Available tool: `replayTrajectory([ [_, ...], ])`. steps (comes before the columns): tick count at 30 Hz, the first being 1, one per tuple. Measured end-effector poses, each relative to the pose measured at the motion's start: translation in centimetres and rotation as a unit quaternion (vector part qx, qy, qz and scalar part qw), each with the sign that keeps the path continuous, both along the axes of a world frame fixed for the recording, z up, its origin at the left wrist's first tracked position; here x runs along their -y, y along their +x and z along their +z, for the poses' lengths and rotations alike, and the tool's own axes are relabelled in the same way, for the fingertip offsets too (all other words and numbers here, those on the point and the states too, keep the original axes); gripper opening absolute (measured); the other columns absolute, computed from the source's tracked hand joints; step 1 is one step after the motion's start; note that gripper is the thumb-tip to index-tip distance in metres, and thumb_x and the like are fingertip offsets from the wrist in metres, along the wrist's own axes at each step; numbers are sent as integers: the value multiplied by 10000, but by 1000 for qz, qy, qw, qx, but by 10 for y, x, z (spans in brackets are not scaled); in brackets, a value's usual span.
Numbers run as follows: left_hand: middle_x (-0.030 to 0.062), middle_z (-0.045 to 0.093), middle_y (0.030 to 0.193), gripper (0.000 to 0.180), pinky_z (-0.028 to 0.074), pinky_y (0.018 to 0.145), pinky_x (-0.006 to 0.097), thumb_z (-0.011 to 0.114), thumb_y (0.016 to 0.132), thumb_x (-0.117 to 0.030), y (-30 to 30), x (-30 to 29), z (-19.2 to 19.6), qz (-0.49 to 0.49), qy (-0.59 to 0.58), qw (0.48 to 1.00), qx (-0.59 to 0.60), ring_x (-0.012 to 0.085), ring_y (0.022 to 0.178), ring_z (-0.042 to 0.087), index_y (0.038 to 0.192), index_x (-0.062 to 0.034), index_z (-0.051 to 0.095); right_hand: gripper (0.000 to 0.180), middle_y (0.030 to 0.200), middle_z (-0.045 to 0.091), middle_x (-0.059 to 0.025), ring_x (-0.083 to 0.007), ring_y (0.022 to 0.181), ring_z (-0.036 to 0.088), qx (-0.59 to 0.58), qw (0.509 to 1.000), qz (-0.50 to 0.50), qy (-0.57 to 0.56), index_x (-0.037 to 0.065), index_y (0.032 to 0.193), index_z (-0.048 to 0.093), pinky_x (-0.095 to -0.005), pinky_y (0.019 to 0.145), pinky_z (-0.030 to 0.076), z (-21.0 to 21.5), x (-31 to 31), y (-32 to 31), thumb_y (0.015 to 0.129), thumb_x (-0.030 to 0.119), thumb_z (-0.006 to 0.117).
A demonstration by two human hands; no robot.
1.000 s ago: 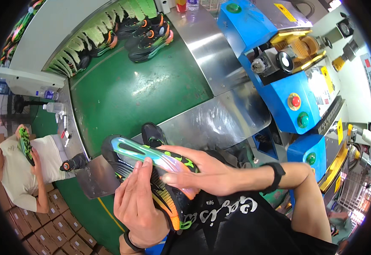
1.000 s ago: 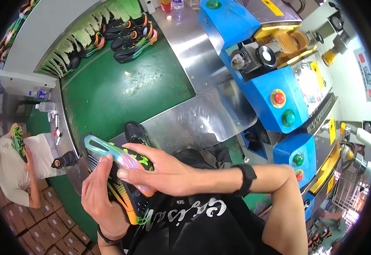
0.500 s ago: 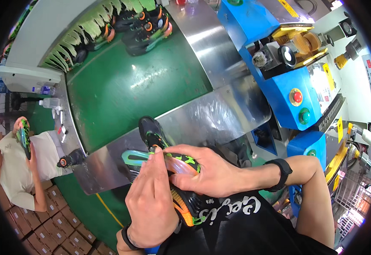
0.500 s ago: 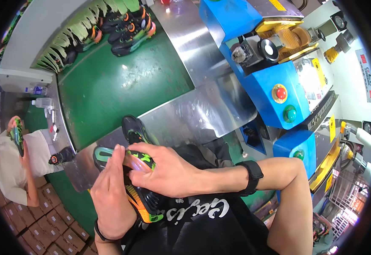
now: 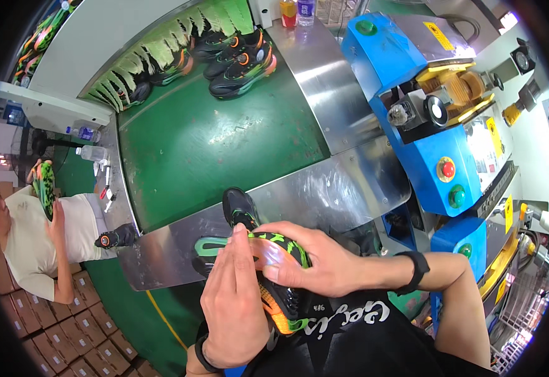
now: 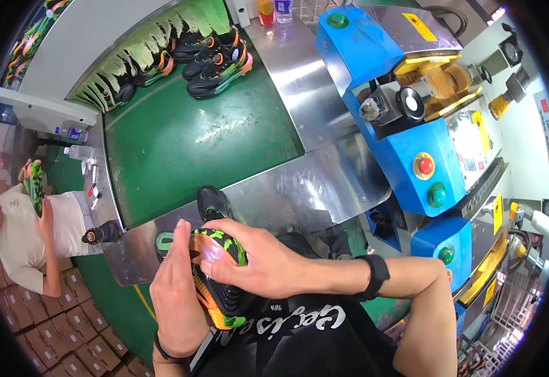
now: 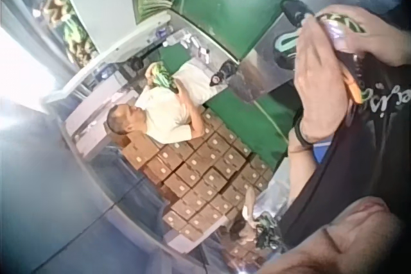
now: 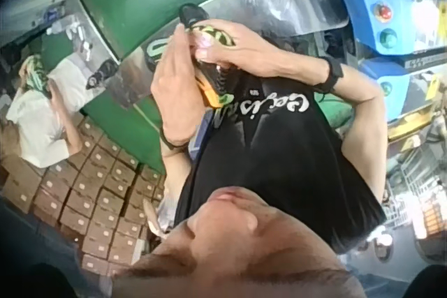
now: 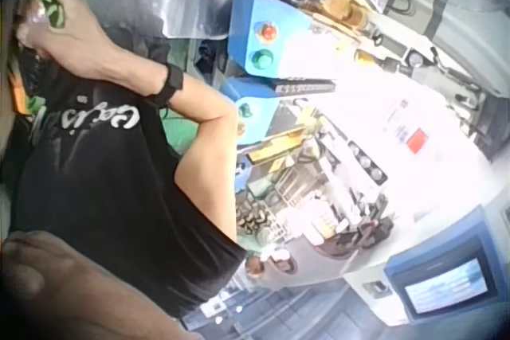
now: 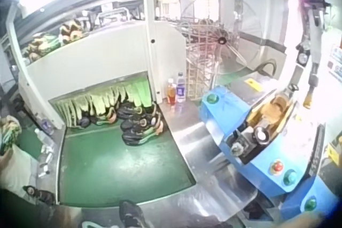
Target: Inspecting and cleaning manufactured athletic shoes at a production line station.
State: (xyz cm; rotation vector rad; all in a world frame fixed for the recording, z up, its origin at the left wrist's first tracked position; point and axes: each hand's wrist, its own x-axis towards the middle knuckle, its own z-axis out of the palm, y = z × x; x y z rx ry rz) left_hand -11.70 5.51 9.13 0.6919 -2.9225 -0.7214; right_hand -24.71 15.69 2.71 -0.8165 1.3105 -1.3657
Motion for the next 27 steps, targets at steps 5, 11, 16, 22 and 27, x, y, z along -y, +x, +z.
replayTrajectory([
  [5, 257, 494, 1385, 698, 467, 994, 432, 641, 788, 10, -3, -1, -3, 26, -1, 998, -56, 383, 1233, 546, 1415, 94, 347, 542, 1184, 611, -139, -211, 1040, 637, 82, 995, -34, -40, -41, 1334, 441, -343, 907, 501, -1, -1, 1, 903, 188, 678],
  [11, 258, 525, 1356, 643, 393, 1050, 523, 569, 797, 39, -7, -3, 2, -8, 2, 998, -62, 387, 1252, 533, 1402, 114, 365, 514, 1091, 628, -205, -287, 984, 661, -61, 988, -124, -72, -57, 1250, 508, -370, 842, 526, -3, -4, 10, 797, 102, 691],
  [16, 240, 576, 1231, 649, 454, 992, 396, 642, 798, 5, -3, 13, -24, 5, 67, 997, -31, 372, 1166, 570, 1401, 54, 407, 517, 1000, 656, -188, -284, 905, 664, -60, 997, -33, 33, -21, 1252, 528, -367, 835, 513, -7, 22, 0, 884, 310, 676],
  [22, 181, 481, 1378, 860, 382, 1074, 371, 822, 708, -101, -1, 12, -6, 138, 396, 889, -187, 275, 1263, 504, 1426, 37, 367, 734, 1364, 491, -225, -367, 1261, 492, -99, 984, 96, -111, -29, 1426, 363, -429, 1061, 390, 2, 18, -32, 919, 424, 638],
  [27, 234, 268, 1550, 913, 271, 1151, 406, 700, 843, -337, 0, 2, -16, 121, 234, 931, -252, 296, 1417, 327, 1512, 28, 197, 644, 1339, 499, -216, -352, 1232, 508, -94, 967, 131, -198, -30, 1407, 384, -417, 1017, 418, 8, 16, -40, 948, 361, 611],
])
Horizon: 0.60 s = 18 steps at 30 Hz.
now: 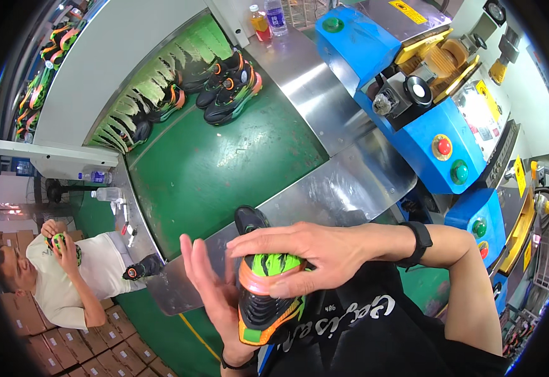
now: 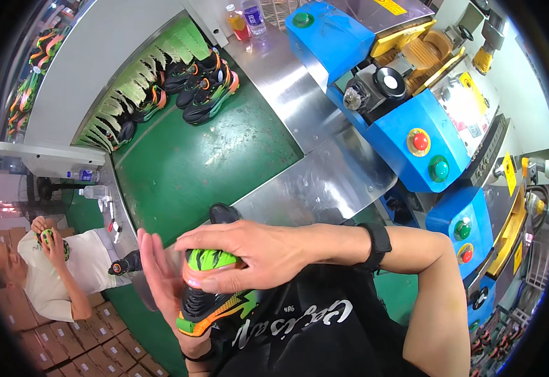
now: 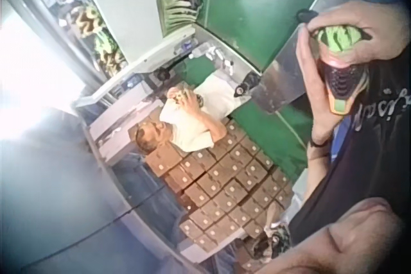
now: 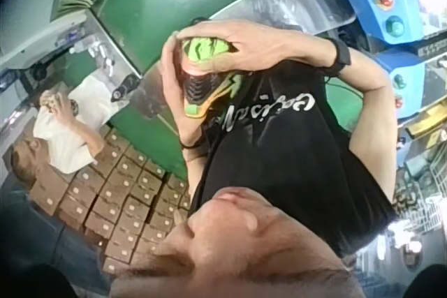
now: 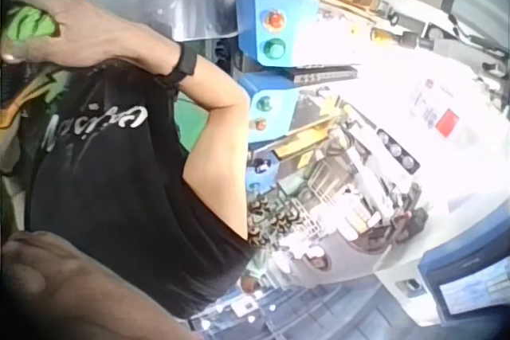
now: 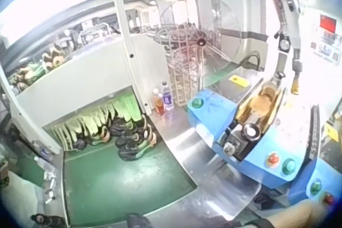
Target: Inspecting and cleaning manufactured athletic shoes at a production line station.
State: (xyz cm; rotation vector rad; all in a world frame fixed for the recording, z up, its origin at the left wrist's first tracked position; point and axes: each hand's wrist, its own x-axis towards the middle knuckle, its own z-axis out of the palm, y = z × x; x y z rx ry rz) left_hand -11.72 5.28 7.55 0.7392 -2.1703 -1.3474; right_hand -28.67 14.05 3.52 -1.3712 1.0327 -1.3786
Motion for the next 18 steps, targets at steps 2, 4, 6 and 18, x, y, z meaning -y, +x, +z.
replayTrajectory([
  [2, 238, 262, 1552, 954, 253, 1164, 429, 722, 822, -376, 0, 0, 2, -27, 43, 999, -10, 302, 1425, 312, 1515, 20, 199, 572, 1275, 525, -208, -344, 1158, 549, 6, 999, 8, -33, -32, 1356, 428, -415, 965, 444, -1, 1, -1, 952, 330, 609],
  [4, 238, 266, 1550, 992, 253, 1164, 437, 743, 797, -397, -1, -4, 8, -11, 114, 993, -19, 304, 1426, 310, 1515, 20, 201, 556, 1251, 530, -201, -340, 1135, 556, 9, 1000, 15, -19, -30, 1344, 438, -413, 947, 449, 4, 1, -2, 950, 323, 610],
  [6, 237, 294, 1538, 1088, 262, 1158, 446, 794, 725, -458, 1, -5, 6, 8, 168, 984, -56, 326, 1416, 328, 1512, 20, 214, 515, 1175, 551, -185, -327, 1066, 577, 4, 999, 17, -41, -28, 1299, 474, -401, 900, 463, 5, 5, -1, 946, 319, 616],
  [18, 239, 382, 1483, 768, 358, 1116, 424, 650, 861, -293, -10, 3, 5, 53, 278, 950, -131, 316, 1339, 433, 1474, 14, 305, 335, 886, 654, -159, -324, 721, 662, -45, 984, -155, -73, -9, 1059, 614, -366, 618, 532, 14, 15, 13, 833, 210, 728],
])
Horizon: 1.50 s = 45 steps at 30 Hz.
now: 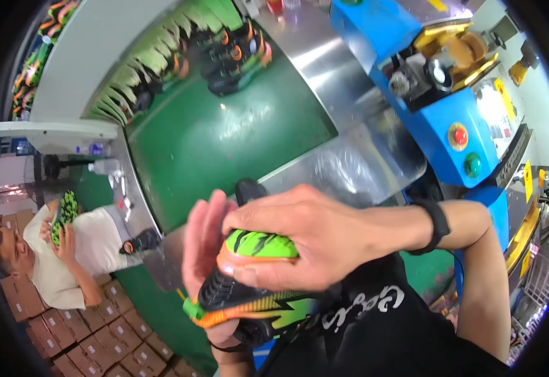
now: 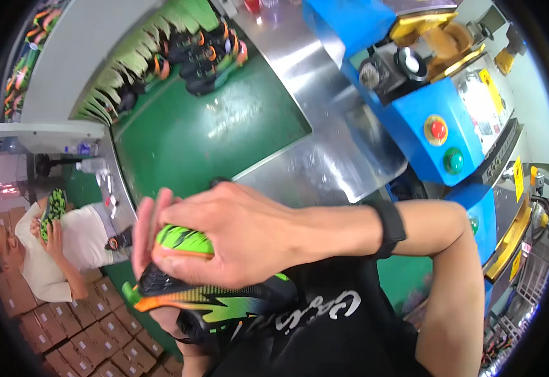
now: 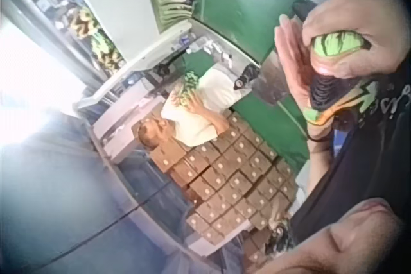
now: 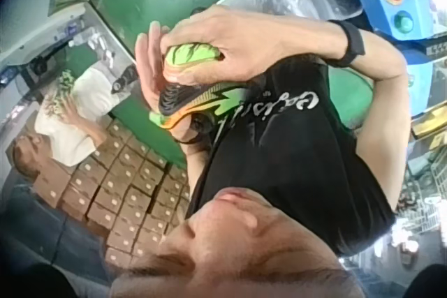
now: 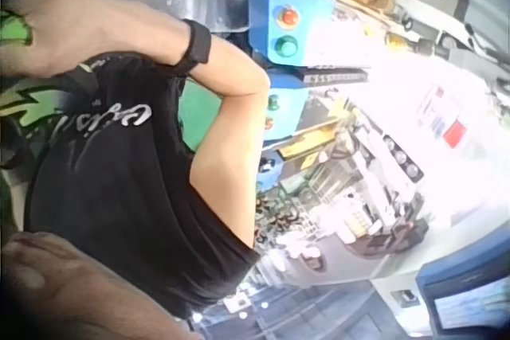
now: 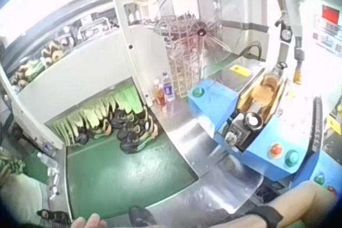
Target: Inspecting and cleaning manufactured athletic shoes at a production line station.
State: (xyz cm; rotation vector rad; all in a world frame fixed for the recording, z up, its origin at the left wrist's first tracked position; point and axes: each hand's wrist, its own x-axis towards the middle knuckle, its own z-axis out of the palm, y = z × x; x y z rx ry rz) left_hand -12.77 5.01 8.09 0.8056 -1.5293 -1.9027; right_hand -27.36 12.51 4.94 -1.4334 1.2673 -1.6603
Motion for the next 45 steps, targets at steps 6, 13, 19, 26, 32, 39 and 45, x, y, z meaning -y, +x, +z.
replayTrajectory([
  [6, 277, 437, 1418, 600, 420, 1081, 458, 476, 963, -291, -1, 15, -4, 1, 50, 998, -27, 345, 1281, 498, 1439, 48, 345, 538, 1140, 624, -194, -288, 1010, 624, 88, 975, 168, 116, -23, 1283, 522, -374, 876, 482, 3, 16, -18, 955, 401, 566],
  [13, 314, 456, 1376, 616, 486, 1023, 456, 449, 958, -322, 3, 11, 2, 1, 78, 996, -40, 373, 1233, 536, 1416, 81, 359, 602, 1272, 572, -214, -320, 1122, 594, 87, 964, 228, 109, -17, 1382, 446, -384, 926, 463, 8, 15, -30, 970, 413, 523],
  [19, 228, 398, 1474, 785, 417, 1096, 436, 746, 814, -177, 1, 27, 17, -17, 243, 969, -51, 317, 1291, 502, 1448, 39, 336, 581, 1257, 595, -169, -229, 1085, 601, 119, 955, 234, 141, 3, 1373, 476, -357, 870, 497, 22, 16, -34, 945, 373, 606],
  [26, 250, 472, 1388, 708, 437, 1065, 411, 638, 865, -262, 0, 22, 9, -45, 141, 987, -56, 313, 1254, 527, 1418, 82, 360, 477, 1147, 620, -99, -164, 995, 601, 117, 941, 237, 210, 5, 1278, 545, -310, 837, 505, 26, 20, -31, 916, 299, 648],
  [32, 265, 529, 1324, 779, 443, 1052, 406, 627, 849, -402, -12, 11, 22, 12, 92, 995, 48, 321, 1195, 573, 1391, 105, 393, 455, 1083, 640, -92, -128, 969, 593, 71, 954, 227, 183, 18, 1260, 564, -279, 805, 510, 26, 16, -36, 887, 247, 689],
  [39, 201, 625, 1168, 631, 511, 945, 430, 831, 693, -151, 1, 42, 21, -45, -403, 912, 64, 329, 1135, 613, 1240, 13, 564, 369, 874, 645, -61, -151, 786, 566, 111, 920, 273, 258, 59, 1092, 638, -309, 704, 471, 33, 16, -59, 898, 373, 633],
  [45, 137, 676, 1021, 236, 603, 782, 420, 740, 691, -4, 1, 64, 19, -141, -673, 725, -46, 314, 922, 687, 912, -31, 665, 365, 1003, 545, -64, -125, 862, 553, 151, 938, 246, 194, 11, 1191, 564, -257, 713, 484, 12, 8, -53, 934, 252, 657],
])
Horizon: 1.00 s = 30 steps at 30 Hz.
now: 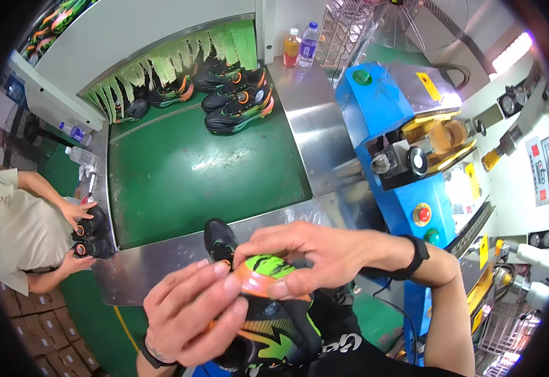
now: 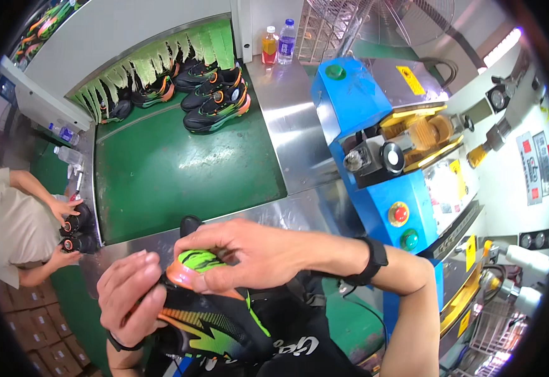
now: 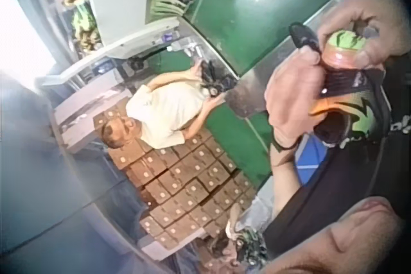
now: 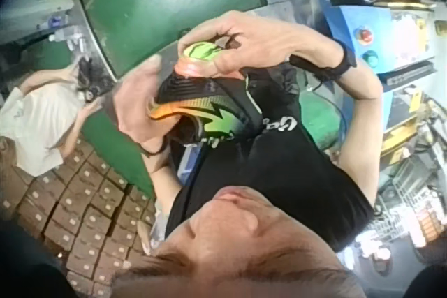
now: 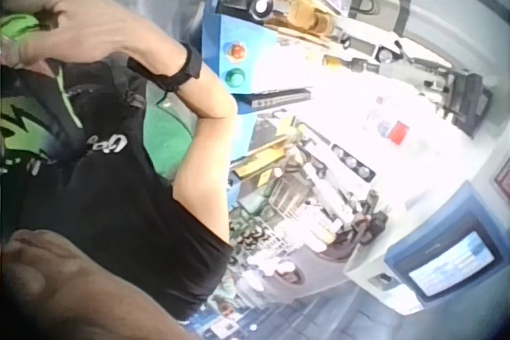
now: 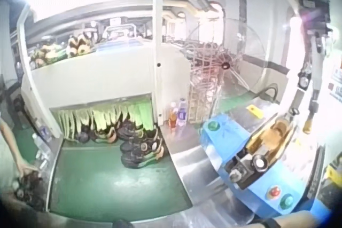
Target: Inspecting and cleaning manufactured athletic shoes at a production line station.
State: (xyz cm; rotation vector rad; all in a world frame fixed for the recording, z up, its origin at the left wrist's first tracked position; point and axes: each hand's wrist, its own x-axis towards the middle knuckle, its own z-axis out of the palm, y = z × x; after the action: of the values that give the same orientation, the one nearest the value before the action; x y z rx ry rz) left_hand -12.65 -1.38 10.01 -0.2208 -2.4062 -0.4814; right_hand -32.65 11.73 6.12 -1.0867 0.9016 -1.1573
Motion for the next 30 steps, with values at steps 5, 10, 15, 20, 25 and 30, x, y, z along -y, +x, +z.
replayTrajectory([
  [5, 107, 678, 1050, 129, 590, 832, 424, 687, 763, -58, -6, 4, 1, -25, -104, 994, 39, 286, 948, 679, 888, -30, 679, 477, 1061, 622, -90, -180, 959, 593, 4, 988, 80, 134, 15, 1287, 526, -313, 847, 486, 12, 8, -5, 881, 231, 655],
  [10, 176, 685, 972, 155, 605, 650, 337, 682, 804, -88, -4, 2, -16, -11, 45, 997, -63, 270, 827, 708, 903, 23, 637, 300, 912, 592, -99, -144, 732, 586, -136, 987, -48, -76, 7, 1127, 590, -292, 644, 480, 6, 2, 4, 901, 198, 638],
  [15, 172, 696, 937, 242, 570, 559, 305, 717, 813, -177, -7, 9, -16, -56, 120, 991, 4, 277, 786, 720, 888, 32, 621, 282, 912, 593, -116, -212, 805, 595, -148, 982, -68, -92, 19, 1131, 597, -320, 710, 477, 5, 2, 6, 894, 165, 638],
  [20, 177, 700, 935, 254, 560, 535, 293, 746, 771, -186, -3, 22, -4, -65, 139, 986, 58, 250, 772, 722, 842, 24, 621, 286, 875, 585, -119, -249, 784, 582, -161, 976, -117, -92, 21, 1110, 607, -338, 707, 476, 3, 7, 17, 852, 129, 666],
  [25, 105, 713, 903, 195, 548, 608, 315, 715, 707, -122, -37, 27, -26, -59, 61, 995, 59, 236, 690, 686, 835, 7, 645, 320, 861, 568, -32, -104, 780, 553, -31, 978, -68, 196, 63, 1160, 586, -281, 600, 474, 0, 2, -3, 942, 295, 617],
  [30, 186, 689, 953, 268, 540, 757, 404, 639, 760, 0, -119, -4, -4, -266, 100, 959, -6, 328, 851, 676, 1023, 51, 629, 365, 796, 568, -11, -66, 614, 510, 45, 993, -13, 110, 53, 1145, 582, -230, 528, 414, -6, 25, 18, 965, 370, 591],
])
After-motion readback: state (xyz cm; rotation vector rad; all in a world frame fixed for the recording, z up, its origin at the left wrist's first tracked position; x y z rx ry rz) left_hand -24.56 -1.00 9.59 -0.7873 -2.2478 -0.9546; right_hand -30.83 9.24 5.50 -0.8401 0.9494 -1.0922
